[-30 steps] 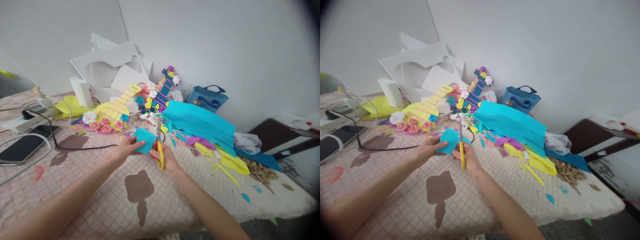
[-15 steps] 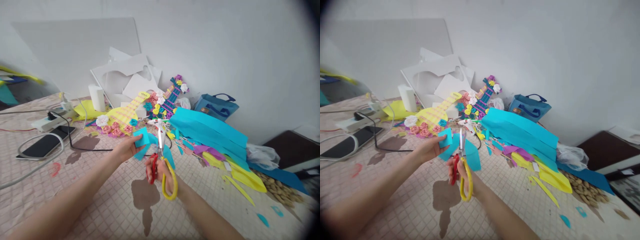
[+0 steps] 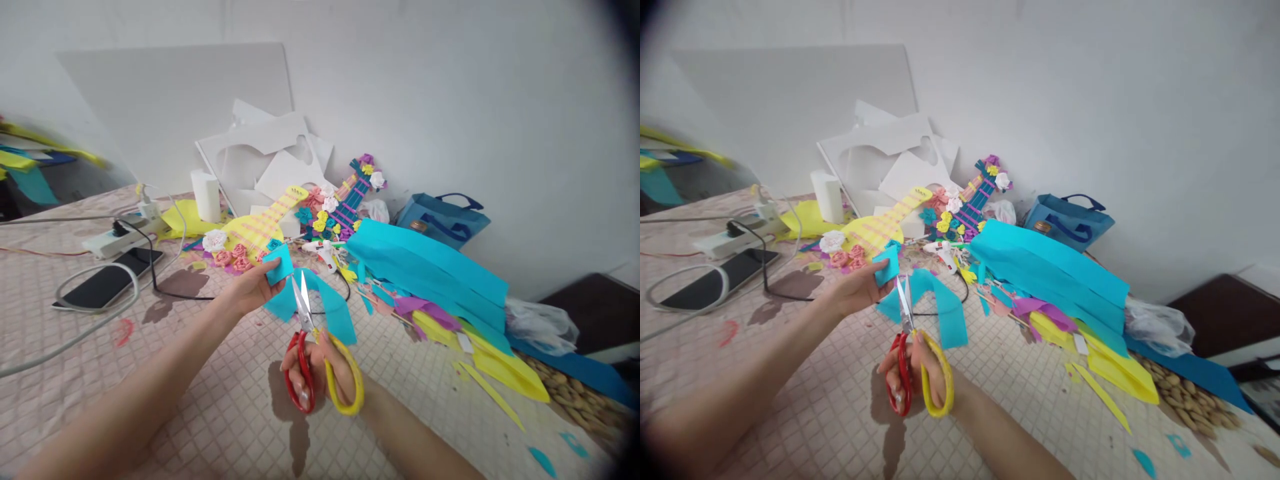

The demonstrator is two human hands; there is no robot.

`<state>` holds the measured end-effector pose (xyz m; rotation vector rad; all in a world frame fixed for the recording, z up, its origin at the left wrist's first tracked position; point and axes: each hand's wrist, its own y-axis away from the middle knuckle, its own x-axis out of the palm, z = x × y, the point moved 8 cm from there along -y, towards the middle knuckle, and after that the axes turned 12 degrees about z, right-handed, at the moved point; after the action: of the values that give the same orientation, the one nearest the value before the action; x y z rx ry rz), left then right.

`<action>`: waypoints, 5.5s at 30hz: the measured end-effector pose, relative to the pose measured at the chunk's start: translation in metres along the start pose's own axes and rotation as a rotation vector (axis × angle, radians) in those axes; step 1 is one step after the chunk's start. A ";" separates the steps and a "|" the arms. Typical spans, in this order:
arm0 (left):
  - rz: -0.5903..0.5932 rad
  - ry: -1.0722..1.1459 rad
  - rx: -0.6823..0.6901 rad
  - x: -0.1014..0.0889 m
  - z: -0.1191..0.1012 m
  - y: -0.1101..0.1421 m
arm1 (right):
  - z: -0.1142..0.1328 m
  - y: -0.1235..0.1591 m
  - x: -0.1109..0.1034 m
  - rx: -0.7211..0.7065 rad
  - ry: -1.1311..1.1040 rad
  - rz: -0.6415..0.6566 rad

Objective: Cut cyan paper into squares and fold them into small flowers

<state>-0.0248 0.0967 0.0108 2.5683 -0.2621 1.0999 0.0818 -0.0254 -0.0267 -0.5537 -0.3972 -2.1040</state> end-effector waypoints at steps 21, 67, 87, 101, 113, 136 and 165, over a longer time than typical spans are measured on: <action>0.252 -0.229 0.064 0.016 0.006 0.001 | -0.001 -0.001 -0.014 -0.075 -0.046 -0.017; 0.279 -0.248 0.080 0.027 0.010 0.007 | 0.012 0.002 -0.012 -0.162 -0.070 -0.025; 0.323 -0.265 0.113 0.025 0.004 0.002 | 0.003 -0.002 -0.017 -0.123 -0.152 0.018; 0.354 -0.369 0.069 0.022 0.011 0.000 | 0.008 0.002 -0.013 -0.127 -0.101 0.021; 0.385 -0.402 0.046 0.022 0.018 -0.001 | 0.013 0.003 -0.012 -0.116 -0.068 0.013; 0.478 -0.495 -0.002 0.022 0.027 -0.003 | 0.012 0.002 -0.019 -0.120 -0.124 -0.034; 0.482 -0.480 -0.022 0.018 0.031 -0.005 | 0.005 0.000 -0.030 -0.162 -0.093 0.002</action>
<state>0.0096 0.0893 0.0022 2.7888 -1.0441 0.5781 0.0975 -0.0022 -0.0380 -0.7481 -0.2799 -2.1251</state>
